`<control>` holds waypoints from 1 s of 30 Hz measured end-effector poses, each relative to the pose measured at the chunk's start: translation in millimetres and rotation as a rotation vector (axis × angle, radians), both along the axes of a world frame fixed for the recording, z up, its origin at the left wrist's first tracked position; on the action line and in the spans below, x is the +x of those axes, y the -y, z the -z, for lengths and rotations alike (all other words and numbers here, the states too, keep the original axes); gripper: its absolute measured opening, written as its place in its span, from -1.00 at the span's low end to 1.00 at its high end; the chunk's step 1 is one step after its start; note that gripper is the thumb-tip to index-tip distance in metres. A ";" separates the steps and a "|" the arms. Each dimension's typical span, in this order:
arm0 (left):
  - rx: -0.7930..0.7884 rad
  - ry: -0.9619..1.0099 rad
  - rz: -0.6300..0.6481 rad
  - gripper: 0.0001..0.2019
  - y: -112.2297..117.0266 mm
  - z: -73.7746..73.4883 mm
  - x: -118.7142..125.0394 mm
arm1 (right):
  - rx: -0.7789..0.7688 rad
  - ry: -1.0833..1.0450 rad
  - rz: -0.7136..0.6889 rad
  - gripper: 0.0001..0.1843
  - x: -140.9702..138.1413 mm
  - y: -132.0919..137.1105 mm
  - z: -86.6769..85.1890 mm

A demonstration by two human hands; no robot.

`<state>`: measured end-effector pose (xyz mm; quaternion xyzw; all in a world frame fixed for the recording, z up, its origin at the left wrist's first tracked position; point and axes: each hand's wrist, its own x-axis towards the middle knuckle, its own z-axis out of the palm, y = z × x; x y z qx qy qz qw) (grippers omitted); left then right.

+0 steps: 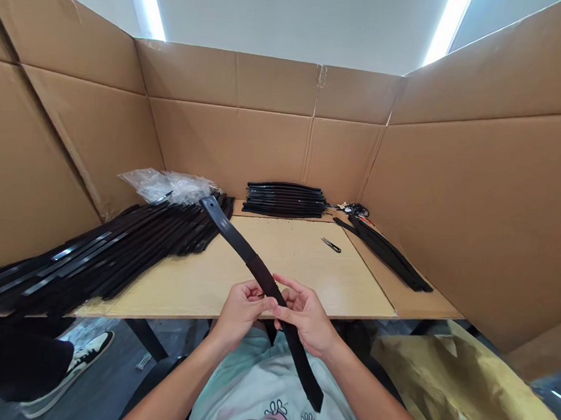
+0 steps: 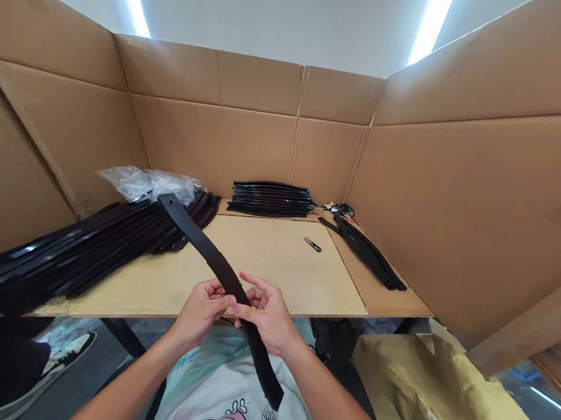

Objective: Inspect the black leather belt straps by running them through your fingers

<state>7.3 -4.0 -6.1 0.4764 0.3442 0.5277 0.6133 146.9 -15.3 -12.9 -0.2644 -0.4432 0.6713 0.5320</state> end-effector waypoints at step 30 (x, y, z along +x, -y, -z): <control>0.083 -0.062 -0.050 -0.61 9.5 -6.1 6.1 | -0.055 0.101 -0.010 -0.59 -2.0 10.5 -7.1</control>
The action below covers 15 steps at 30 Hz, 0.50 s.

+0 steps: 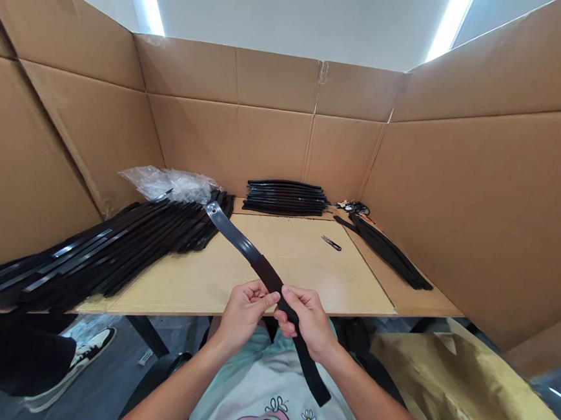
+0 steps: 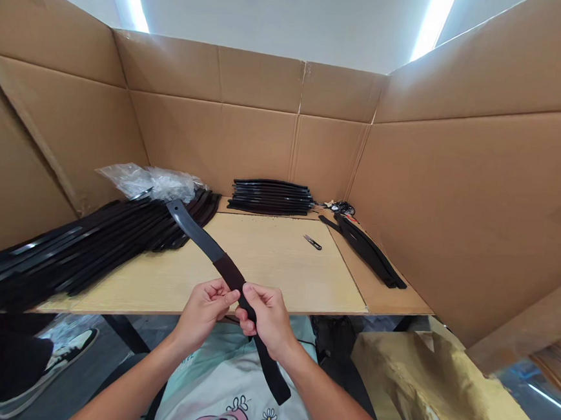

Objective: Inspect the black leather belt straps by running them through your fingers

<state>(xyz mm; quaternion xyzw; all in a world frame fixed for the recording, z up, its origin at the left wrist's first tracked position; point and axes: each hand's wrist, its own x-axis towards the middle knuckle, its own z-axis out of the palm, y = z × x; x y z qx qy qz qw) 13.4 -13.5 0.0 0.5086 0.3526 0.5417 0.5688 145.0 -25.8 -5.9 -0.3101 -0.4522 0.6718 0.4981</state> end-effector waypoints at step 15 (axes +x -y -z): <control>0.021 -0.028 -0.008 -0.57 -4.2 1.6 -7.0 | -0.020 -0.090 -0.009 -0.60 -4.4 4.9 -3.3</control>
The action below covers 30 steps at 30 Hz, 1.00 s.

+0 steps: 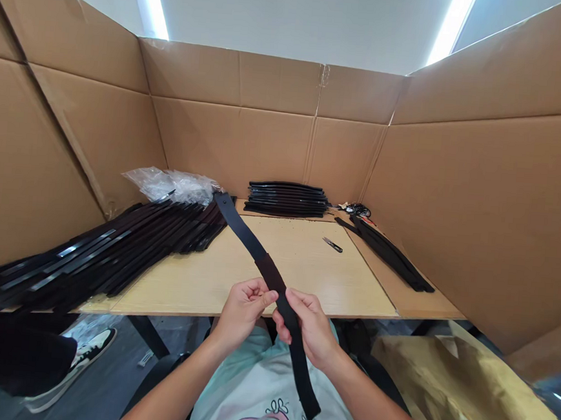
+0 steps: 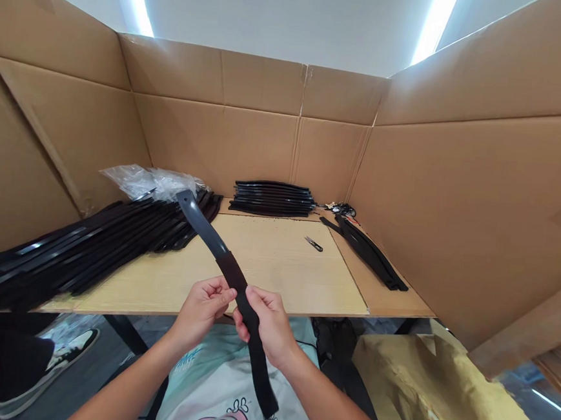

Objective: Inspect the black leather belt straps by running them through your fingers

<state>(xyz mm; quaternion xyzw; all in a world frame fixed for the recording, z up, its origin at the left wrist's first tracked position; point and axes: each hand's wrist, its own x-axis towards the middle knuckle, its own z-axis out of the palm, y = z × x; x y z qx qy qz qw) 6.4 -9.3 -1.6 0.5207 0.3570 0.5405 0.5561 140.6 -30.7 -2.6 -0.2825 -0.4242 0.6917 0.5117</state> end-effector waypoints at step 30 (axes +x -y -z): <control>-0.086 0.107 0.192 -0.60 -5.3 15.2 -3.6 | 0.254 0.250 -0.161 -0.55 12.0 -3.9 -2.0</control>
